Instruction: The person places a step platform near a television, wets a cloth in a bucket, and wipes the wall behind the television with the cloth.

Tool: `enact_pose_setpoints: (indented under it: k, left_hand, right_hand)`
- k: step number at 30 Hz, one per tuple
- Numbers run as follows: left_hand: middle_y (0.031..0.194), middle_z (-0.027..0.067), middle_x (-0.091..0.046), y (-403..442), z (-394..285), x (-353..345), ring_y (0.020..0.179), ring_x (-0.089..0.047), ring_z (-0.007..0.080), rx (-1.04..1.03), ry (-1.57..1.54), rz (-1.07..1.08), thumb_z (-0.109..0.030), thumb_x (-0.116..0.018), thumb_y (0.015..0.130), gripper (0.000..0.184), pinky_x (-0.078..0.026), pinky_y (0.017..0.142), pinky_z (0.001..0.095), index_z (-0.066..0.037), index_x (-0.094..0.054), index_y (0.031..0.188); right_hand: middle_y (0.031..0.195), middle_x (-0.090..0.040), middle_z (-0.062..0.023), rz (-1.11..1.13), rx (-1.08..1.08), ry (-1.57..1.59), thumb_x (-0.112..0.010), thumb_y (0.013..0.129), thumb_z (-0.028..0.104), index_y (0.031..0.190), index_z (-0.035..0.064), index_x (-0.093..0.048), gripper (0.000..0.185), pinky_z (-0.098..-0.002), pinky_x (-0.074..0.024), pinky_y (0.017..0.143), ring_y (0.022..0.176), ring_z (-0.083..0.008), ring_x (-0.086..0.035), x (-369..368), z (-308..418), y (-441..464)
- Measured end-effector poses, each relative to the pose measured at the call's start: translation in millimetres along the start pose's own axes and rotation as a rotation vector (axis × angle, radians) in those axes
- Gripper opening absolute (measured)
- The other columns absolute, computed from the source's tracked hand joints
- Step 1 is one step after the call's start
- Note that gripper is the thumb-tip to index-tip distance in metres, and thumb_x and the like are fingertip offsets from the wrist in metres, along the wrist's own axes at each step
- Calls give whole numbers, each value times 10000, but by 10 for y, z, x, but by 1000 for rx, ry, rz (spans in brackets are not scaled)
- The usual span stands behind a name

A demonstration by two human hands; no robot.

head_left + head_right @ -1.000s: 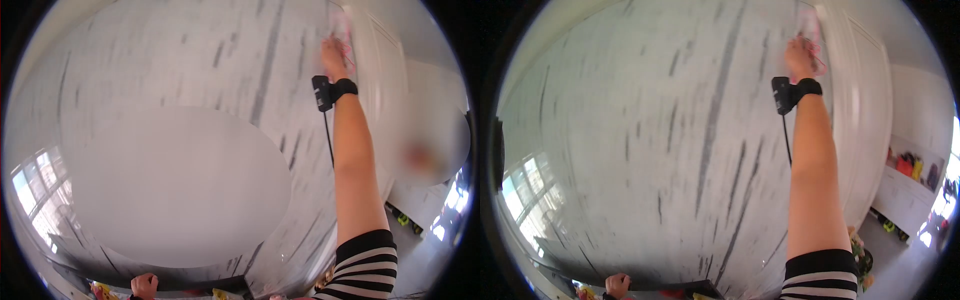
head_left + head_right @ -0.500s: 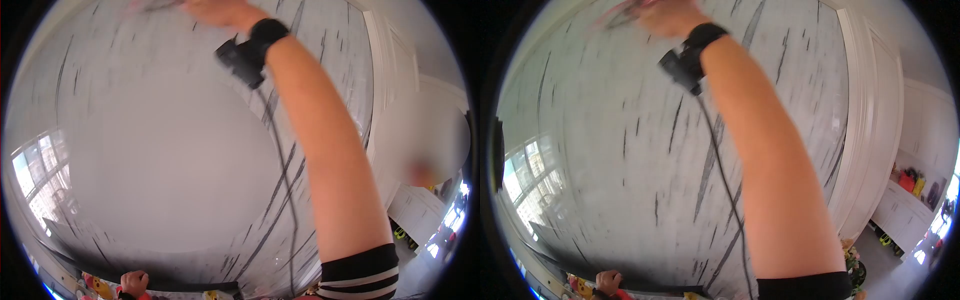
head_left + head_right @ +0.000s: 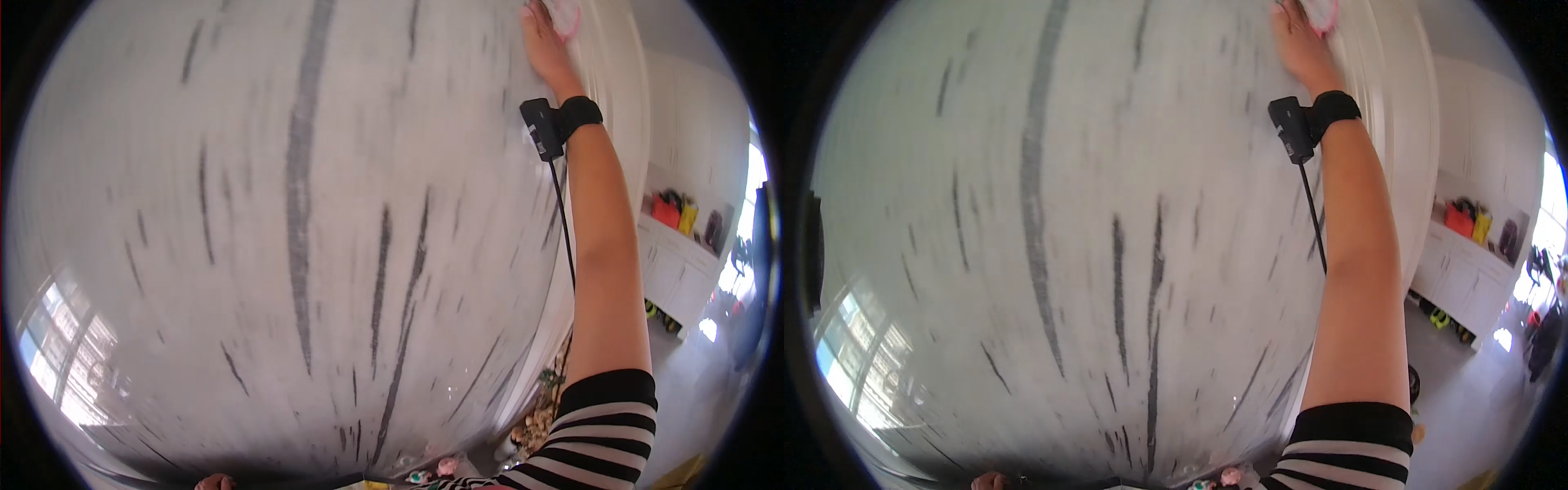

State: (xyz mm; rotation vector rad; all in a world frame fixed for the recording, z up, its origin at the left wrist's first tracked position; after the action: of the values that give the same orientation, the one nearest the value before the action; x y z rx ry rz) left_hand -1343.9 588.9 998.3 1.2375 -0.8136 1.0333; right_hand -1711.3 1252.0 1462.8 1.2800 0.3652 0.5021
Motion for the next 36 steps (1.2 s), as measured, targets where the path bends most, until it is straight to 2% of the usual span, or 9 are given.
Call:
enact_pose_setpoints:
  k: [9, 14, 18, 22, 24, 25, 28, 32, 36]
  left_hand:
    - [801, 101, -645, 189, 18, 118, 746, -604, 262, 383, -357, 181, -309, -447, 869, 296, -464, 697, 361, -89, -645, 853]
    - [799, 113, -645, 200, -1, 78, 739, -607, 272, 381, -279, 175, -291, -431, 874, 305, -466, 696, 363, -77, -645, 837]
    - [766, 136, -645, 176, -37, 62, 696, -610, 295, 379, -403, 185, -268, -419, 874, 337, -470, 684, 383, -18, -635, 809]
    - [789, 143, -648, 109, 242, -127, 743, -618, 273, 415, -282, 231, -262, -419, 874, 323, -476, 722, 387, -32, -643, 834]
    - [1099, 183, -564, 86, 366, -482, 943, -579, 284, 1, 334, 374, -356, -439, 875, 377, -466, 768, 434, -118, -518, 1157]
    - [1117, 195, -536, 192, 449, -195, 1023, -519, 307, 143, 102, 88, -286, -479, 844, 388, -407, 854, 412, -58, -497, 1157]
    - [1327, 207, -303, 769, 438, 906, 1230, -287, 345, 326, -315, -349, -148, -539, 831, 562, -231, 1019, 421, 21, -277, 1298]
    - [1420, 188, -120, 1537, -426, 2450, 1293, -137, 377, 230, 79, -755, -306, -523, 846, 681, -131, 1038, 485, -32, -179, 1365]
    - [1441, 164, -59, 1970, -631, 2319, 1312, -84, 374, 233, 237, -1111, -488, -442, 840, 752, -88, 1035, 513, -52, -150, 1380]
  right_hand:
    - [1245, -421, -241, -11, 76, -141, -360, 916, 259, 1256, 6, -386, 424, -431, -271, 998, 1162, -370, -391, -192, -883, -2609]
    - [1366, -206, -279, 285, -748, 115, -244, 930, 389, 1299, -68, -262, 588, -410, -96, 1064, 1287, -386, -165, -209, -1258, -5139]
    - [1404, -160, -228, 153, -891, 155, -264, 930, 376, 1339, -56, -164, 602, -374, -62, 1069, 1314, -346, -113, -250, -1270, -5764]
    - [1375, -211, -245, 159, -828, 388, -332, 918, 268, 1308, -59, -239, 517, -373, -100, 1064, 1306, -351, -132, -32, -935, -5178]
    - [1367, -219, -251, 109, -281, -207, -344, 915, 241, 1310, -58, -231, 508, -378, -103, 1063, 1297, -363, -150, 59, -908, -4867]
    - [1361, -228, -256, -32, -1, -589, -341, 915, 239, 1308, -63, -226, 509, -384, -109, 1062, 1289, -369, -165, 206, -725, -4594]
    - [1354, -230, -267, -128, -675, 185, -319, 916, 274, 1300, -74, -220, 528, -406, -126, 1051, 1281, -387, -167, 436, -1396, -4022]
    - [1374, -191, -272, 101, -482, -275, -329, 915, 275, 1331, -32, -210, 531, -446, -113, 1049, 1298, -382, -132, -101, -1996, -3542]
    - [1340, -280, -245, -111, -444, -145, -330, 902, 340, 1273, -10, -334, 510, -458, -124, 1041, 1266, -385, -205, 374, -1297, -2489]
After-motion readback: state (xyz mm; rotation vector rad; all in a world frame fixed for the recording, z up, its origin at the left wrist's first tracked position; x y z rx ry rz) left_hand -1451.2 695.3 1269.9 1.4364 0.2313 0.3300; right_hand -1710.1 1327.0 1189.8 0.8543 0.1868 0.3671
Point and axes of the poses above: each hand's wrist, its own y-axis towards the middle knuckle, its own x-axis out of the back of the hand, z = x × y, the point moved 9 cm from there along y, towards the middle knuckle
